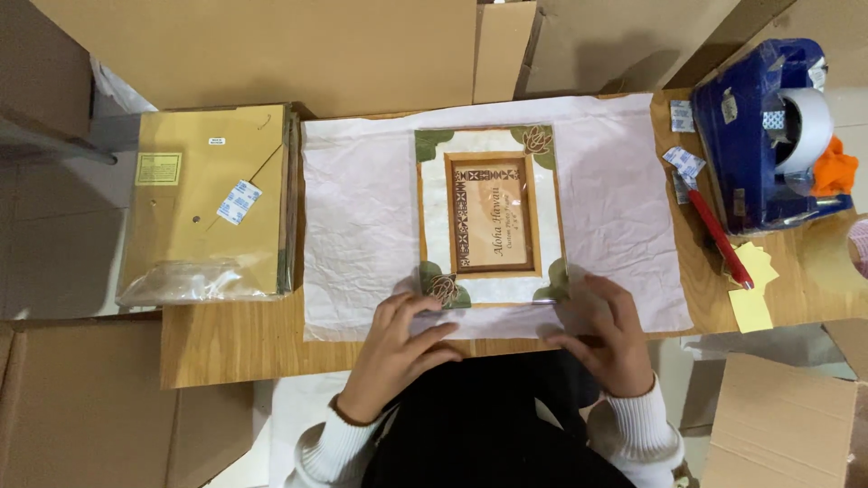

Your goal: Wrapping a small box in white tissue paper

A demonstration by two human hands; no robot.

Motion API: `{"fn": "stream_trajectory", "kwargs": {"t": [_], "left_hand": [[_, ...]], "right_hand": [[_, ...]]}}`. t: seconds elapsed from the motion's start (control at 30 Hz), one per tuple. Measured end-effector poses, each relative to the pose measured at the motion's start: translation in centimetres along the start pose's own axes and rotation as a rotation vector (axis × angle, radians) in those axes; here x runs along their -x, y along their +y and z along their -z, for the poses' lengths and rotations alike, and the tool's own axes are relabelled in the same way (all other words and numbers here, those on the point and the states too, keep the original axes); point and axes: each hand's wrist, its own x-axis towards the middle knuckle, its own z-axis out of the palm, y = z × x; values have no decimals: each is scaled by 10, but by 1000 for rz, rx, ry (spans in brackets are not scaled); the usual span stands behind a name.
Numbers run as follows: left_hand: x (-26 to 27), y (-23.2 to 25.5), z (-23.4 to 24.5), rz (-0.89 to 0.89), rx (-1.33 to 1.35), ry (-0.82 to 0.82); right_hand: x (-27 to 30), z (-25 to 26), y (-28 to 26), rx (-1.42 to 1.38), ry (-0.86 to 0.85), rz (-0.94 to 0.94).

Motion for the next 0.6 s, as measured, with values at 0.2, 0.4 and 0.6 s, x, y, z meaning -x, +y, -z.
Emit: {"fn": "stream_trajectory", "kwargs": {"t": [0.2, 0.4, 0.6], "left_hand": [[0, 2, 8, 17, -77, -80], [-9, -8, -7, -84, -150, 85], [-15, -16, -8, 52, -110, 143]], "right_hand": [[-1, 2, -5, -56, -26, 126], [-21, 7, -13, 11, -7, 129], [-40, 3, 0, 68, -33, 74]]}}
